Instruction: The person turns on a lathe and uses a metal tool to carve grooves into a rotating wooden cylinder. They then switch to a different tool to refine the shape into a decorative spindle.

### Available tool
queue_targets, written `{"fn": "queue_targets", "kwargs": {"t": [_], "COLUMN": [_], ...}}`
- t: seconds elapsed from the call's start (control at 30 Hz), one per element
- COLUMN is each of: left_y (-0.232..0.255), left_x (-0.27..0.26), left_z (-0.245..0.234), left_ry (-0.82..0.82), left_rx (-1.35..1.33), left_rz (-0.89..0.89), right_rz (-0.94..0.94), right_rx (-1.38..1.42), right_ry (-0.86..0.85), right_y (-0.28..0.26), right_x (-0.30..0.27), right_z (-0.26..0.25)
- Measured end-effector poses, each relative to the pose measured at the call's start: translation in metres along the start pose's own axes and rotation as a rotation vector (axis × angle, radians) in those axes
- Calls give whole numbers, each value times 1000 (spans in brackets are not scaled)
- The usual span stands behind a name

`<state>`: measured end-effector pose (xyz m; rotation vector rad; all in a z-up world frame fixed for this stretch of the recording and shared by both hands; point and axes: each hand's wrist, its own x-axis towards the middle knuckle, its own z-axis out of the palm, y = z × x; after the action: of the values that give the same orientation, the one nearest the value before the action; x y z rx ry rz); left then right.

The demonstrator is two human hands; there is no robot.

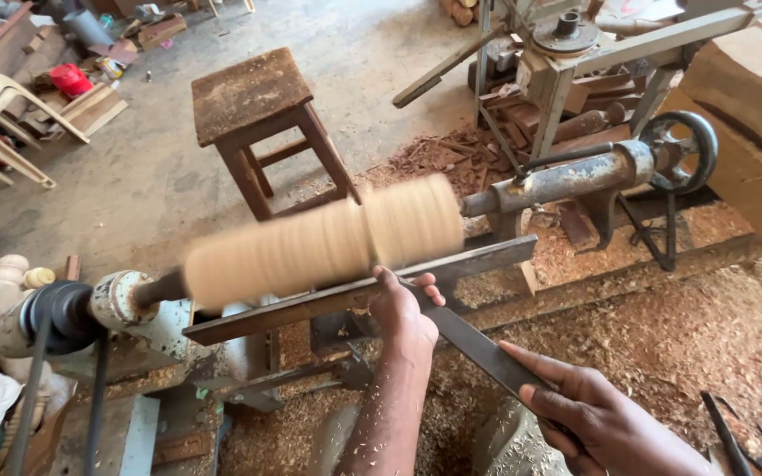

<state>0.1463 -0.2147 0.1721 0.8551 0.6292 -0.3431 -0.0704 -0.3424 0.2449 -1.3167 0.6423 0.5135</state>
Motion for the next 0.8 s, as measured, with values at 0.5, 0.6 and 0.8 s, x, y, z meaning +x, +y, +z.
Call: {"fn": "queue_targets", "kwargs": {"t": [0.5,0.6,0.8], "left_y": [5,4,3], "left_x": [2,9,10], "left_z": [3,2,1], "left_ry": [17,30,-6], "left_rx": [40,52,5], "left_rz": [5,-26,39], "right_rz": [92,57,2], "right_rx": [52,93,46], "right_ry": [108,83,58], "right_y": [-7,-3,-2], "right_x": [7,7,8], "right_z": [20,19,17]}}
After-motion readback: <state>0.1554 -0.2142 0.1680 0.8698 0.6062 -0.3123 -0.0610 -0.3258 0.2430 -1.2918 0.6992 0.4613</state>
